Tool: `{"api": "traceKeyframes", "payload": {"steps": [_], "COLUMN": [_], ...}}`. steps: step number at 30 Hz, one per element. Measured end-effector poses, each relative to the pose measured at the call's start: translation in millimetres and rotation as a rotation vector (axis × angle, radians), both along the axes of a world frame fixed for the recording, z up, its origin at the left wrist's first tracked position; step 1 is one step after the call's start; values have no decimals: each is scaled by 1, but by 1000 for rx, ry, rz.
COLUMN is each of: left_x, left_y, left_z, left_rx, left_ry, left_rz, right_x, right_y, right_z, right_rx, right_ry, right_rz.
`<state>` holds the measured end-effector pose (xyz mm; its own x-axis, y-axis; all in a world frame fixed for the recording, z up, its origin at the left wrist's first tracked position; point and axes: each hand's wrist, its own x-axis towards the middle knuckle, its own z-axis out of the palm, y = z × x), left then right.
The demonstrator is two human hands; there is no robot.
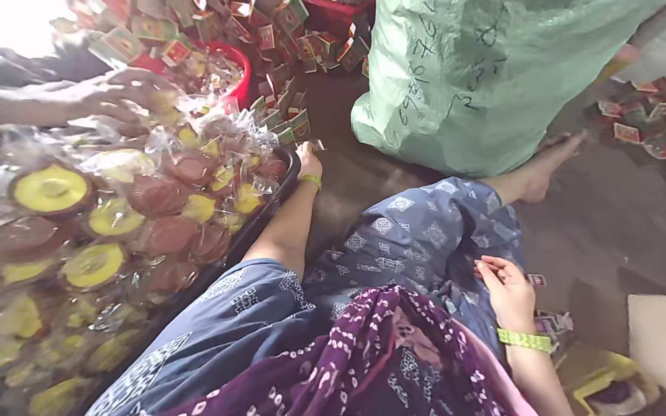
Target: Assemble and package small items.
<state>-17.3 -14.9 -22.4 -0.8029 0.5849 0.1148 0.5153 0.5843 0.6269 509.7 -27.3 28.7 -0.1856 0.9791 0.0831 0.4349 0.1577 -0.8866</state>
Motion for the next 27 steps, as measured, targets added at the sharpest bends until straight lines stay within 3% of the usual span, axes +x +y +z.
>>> {"api": "traceKeyframes", "payload": {"steps": [3, 6, 9, 12, 14, 16, 18, 20, 23, 25, 27], "left_x": [25, 73, 129, 179, 209, 238, 264, 285, 306, 318, 328], "left_y": [-1, -10, -29, -51, -58, -60, -56, -53, -56, -58, -56], "left_z": [11, 44, 93, 146, 171, 181, 178, 169, 150, 133, 112], "left_rx": [133, 438, 836, 997, 981, 918, 803, 678, 555, 434, 283], "left_ry": [33, -33, -176, -273, -390, -643, -988, -1209, -1304, -1313, -1342], "left_rz": [-173, -402, -790, -1201, -1427, -1595, -1713, -1730, -1575, -1413, -1371], "right_x": [1, -1, -7, -16, -22, -21, -14, -5, 11, 20, 23], "right_y": [2, -2, -9, -16, -19, -27, -36, -48, -67, -78, -82], "right_z": [-2, 4, 23, 44, 59, 72, 76, 77, 69, 65, 63], "right_rx": [20, 44, -16, -113, -160, -235, -323, -380, -347, -314, -232], "right_ry": [-37, -11, 98, 375, 519, 651, 731, 688, 698, 731, 670], "right_rz": [12, 26, 25, 118, 267, 506, 780, 859, 696, 424, 133]}}
